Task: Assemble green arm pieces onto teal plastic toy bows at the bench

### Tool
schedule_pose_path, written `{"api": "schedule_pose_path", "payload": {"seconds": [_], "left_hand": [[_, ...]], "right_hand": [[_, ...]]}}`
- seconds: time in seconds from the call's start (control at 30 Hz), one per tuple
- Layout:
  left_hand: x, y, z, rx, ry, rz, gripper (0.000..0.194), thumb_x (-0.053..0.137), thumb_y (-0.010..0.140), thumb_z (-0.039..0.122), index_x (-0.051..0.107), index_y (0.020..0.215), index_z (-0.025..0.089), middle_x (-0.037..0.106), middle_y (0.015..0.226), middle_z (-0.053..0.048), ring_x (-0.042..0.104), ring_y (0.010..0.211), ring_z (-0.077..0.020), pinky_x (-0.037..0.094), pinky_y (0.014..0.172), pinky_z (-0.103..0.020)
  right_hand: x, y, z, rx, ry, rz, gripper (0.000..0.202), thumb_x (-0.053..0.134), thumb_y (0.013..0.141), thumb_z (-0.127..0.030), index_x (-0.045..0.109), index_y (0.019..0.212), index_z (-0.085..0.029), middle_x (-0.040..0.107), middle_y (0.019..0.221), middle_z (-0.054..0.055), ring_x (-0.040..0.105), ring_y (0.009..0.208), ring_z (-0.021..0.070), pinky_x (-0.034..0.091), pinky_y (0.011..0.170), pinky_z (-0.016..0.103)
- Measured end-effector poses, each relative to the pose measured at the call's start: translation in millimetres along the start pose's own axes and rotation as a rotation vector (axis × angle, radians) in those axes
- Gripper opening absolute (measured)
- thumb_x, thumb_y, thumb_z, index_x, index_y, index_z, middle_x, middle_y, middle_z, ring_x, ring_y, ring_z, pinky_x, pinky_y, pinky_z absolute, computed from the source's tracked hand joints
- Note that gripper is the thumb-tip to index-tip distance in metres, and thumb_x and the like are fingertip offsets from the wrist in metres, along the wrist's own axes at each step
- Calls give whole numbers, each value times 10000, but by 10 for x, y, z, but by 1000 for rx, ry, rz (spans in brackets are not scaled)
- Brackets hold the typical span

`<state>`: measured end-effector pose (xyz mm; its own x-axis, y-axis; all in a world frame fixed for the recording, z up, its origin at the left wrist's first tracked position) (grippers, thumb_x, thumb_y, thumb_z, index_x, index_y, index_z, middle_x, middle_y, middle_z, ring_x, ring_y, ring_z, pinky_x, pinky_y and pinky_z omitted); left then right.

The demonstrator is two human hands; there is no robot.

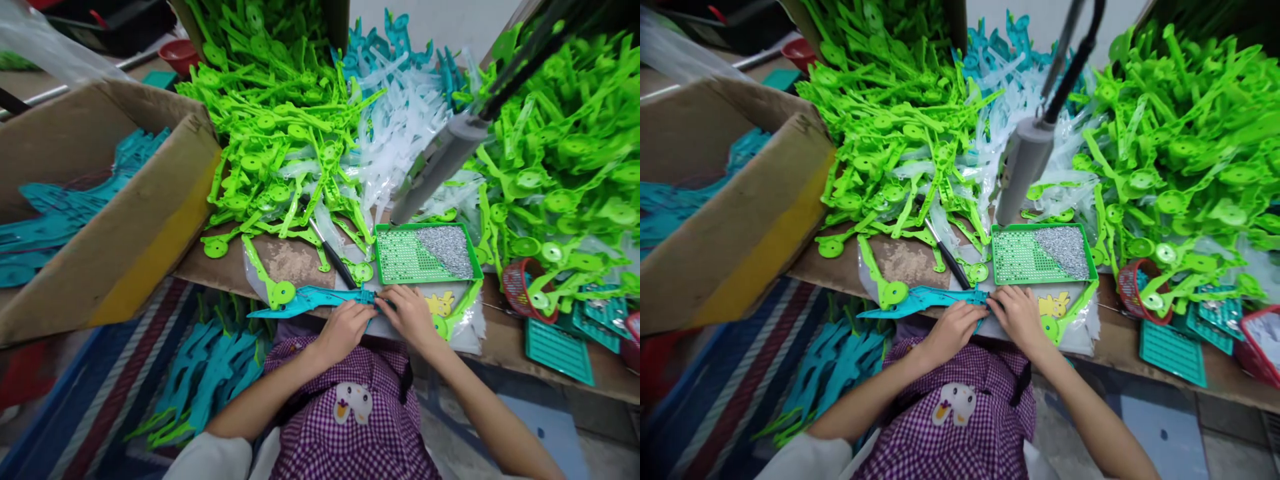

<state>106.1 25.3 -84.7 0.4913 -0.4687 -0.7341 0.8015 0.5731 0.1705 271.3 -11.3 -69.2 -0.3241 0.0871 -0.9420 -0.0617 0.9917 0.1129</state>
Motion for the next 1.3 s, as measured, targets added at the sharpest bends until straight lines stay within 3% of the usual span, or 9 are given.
{"api": "schedule_pose_path", "payload": {"seconds": [0.1,0.23,0.43,0.73,0.9,1.07,1.17,1.3], "left_hand": [[-53,10,12,1,-77,-3,253,452,936,125,622,1115,180,701,1059,-67,644,978,-188,501,921,-392],[-276,-7,-28,-64,-200,73,190,528,924,209,640,1077,196,683,1105,-57,618,1054,-172,486,947,-345],[-470,101,-61,-92,-11,-162,237,707,795,354,668,989,224,658,929,-24,601,936,-203,485,843,-350],[-318,474,-81,-88,-12,-220,78,666,838,267,710,821,205,642,824,-3,601,813,-162,436,726,-273],[-228,492,-4,-104,84,-196,123,627,867,280,711,821,204,640,842,-23,579,871,-184,418,767,-310],[-216,444,19,-50,169,-176,205,580,895,333,711,815,197,634,824,-40,553,862,-197,388,732,-329],[-185,383,-31,-19,146,-122,209,582,891,354,728,836,214,649,814,-31,552,831,-184,371,720,-332],[-138,235,-67,-43,122,92,222,579,893,388,729,952,235,681,884,-28,578,837,-167,368,764,-344]], "right_hand": [[50,7,-9,56,-10,-1,202,487,952,-342,592,843,-208,674,879,30,577,848,180,292,717,326],[80,16,-52,65,-73,5,179,480,955,-289,552,815,-205,649,839,36,559,834,192,283,719,333],[90,13,-34,40,-78,37,195,488,951,-296,540,783,-211,636,803,28,540,803,187,266,710,334],[50,26,-41,5,-81,61,182,496,944,-254,562,784,-198,632,787,29,526,785,188,263,705,332],[18,-7,32,18,62,-5,161,474,949,-227,591,841,-203,652,859,27,552,832,179,280,703,331],[19,-45,107,70,247,-13,132,512,939,-313,625,947,-246,667,990,3,592,909,169,316,731,333],[60,-45,98,103,242,-4,101,534,922,-296,603,891,-227,657,939,22,582,875,188,338,710,334],[103,-43,78,121,241,6,54,535,908,-249,580,906,-219,639,928,42,561,876,210,361,712,337]]}}
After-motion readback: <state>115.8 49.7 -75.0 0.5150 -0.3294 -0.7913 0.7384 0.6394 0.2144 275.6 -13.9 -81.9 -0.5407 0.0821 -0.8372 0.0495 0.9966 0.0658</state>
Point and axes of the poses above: each hand's wrist, its own y-axis towards the middle knuckle, its own x-axis out of the palm, z = x × y, the point moved 2 cm from there along y, towards the middle knuckle
